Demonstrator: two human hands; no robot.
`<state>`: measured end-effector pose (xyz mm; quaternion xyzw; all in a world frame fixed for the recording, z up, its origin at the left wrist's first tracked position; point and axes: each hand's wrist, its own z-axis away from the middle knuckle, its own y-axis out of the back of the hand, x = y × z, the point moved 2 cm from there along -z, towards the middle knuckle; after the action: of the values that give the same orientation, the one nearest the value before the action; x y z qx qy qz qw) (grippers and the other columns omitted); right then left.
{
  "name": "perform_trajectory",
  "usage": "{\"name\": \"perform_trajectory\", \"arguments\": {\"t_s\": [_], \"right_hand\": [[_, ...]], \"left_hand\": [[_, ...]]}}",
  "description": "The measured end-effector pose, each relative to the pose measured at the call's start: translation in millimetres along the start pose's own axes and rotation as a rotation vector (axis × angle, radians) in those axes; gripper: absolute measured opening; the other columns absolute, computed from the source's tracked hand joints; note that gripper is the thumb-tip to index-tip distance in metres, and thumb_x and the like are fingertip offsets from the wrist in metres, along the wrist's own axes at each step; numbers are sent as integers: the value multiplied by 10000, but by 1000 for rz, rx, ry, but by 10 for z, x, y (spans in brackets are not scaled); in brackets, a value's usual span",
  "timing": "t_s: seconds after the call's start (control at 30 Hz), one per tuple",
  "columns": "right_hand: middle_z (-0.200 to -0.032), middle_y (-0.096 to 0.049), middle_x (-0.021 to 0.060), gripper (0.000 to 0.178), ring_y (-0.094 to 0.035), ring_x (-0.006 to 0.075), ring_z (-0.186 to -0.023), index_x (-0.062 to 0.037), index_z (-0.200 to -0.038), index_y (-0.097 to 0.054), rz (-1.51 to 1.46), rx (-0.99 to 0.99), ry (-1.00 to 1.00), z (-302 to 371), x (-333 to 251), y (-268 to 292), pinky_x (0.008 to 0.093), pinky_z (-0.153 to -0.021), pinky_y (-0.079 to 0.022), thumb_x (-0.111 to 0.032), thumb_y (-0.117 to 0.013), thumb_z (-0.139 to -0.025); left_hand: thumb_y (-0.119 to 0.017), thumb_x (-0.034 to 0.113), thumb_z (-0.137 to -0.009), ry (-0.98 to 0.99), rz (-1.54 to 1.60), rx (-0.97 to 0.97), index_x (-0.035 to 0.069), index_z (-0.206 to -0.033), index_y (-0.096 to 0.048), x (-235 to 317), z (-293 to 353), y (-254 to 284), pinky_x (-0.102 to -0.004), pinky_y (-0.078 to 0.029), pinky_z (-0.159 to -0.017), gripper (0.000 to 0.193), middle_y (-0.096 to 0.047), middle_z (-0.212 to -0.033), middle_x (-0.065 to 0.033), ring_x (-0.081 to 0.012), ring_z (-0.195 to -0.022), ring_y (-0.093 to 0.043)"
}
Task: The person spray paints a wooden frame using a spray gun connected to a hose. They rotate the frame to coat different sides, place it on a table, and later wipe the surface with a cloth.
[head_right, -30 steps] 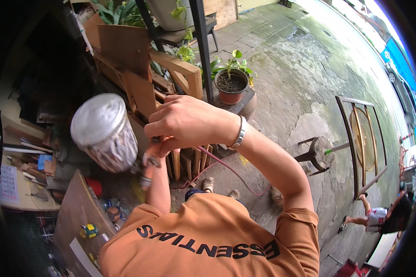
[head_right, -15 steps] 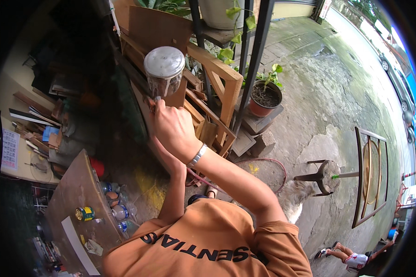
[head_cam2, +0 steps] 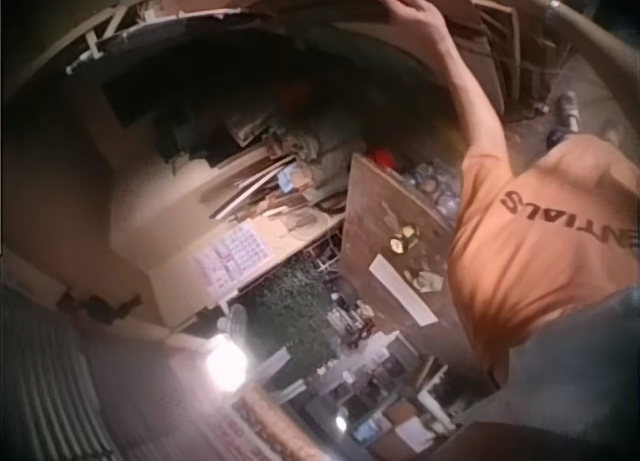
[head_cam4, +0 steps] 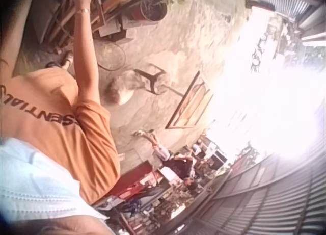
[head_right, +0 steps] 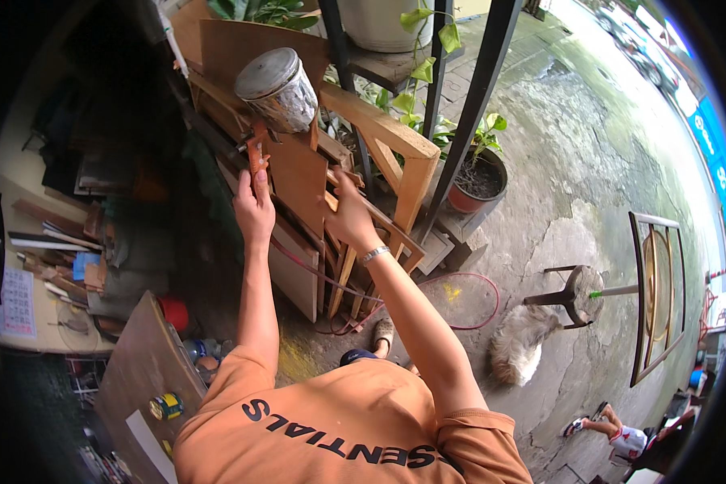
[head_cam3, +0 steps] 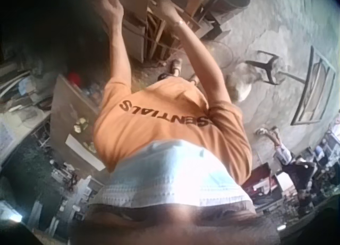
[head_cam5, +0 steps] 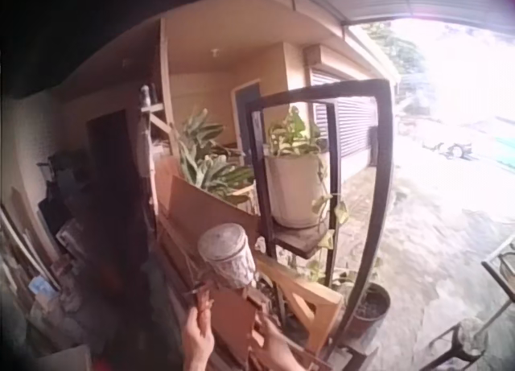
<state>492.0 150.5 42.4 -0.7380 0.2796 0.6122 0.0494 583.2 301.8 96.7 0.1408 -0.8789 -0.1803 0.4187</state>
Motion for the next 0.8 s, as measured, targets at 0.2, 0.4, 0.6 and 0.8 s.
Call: {"name": "perform_trajectory", "arguments": {"t_s": [0.2,0.4,0.6,0.8], "right_hand": [[-1354,-503,222,598,-491,321,-1273,3,-1405,-368,-130,-72,71,-9,-127,-186,397,-1037,-408,-102,-598,-863],[-1237,-564,232,522,-576,328,-1141,30,-1331,-445,-53,14,-7,72,42,-120,388,-960,-456,-164,-621,-879],[-933,-656,220,295,-658,321,-869,32,-1055,-589,28,-102,-259,860,546,285,411,-794,-509,-210,-643,-894],[-920,-667,209,303,-652,374,-866,-27,-1098,-619,199,-51,-496,2338,1143,902,435,-761,-503,-283,-575,-941]], "left_hand": [[-491,297,-1011,-105,67,-66,14,-986,-572,-240,-140,-274,-381,-431,-556,296,-566,-702,-189,-369,-605,-523],[-499,317,-1001,52,3,-159,15,-1024,-578,-631,72,-463,-382,-459,-654,313,-625,-845,-195,-392,-762,-590],[-556,311,-972,-31,-46,-87,-20,-1139,-603,-849,217,-720,-391,-503,-831,374,-661,-1076,-215,-347,-1006,-639],[-601,312,-954,-9,-106,-72,-45,-1183,-546,-729,328,-777,-390,-517,-650,428,-672,-976,-220,-359,-832,-673]]}}
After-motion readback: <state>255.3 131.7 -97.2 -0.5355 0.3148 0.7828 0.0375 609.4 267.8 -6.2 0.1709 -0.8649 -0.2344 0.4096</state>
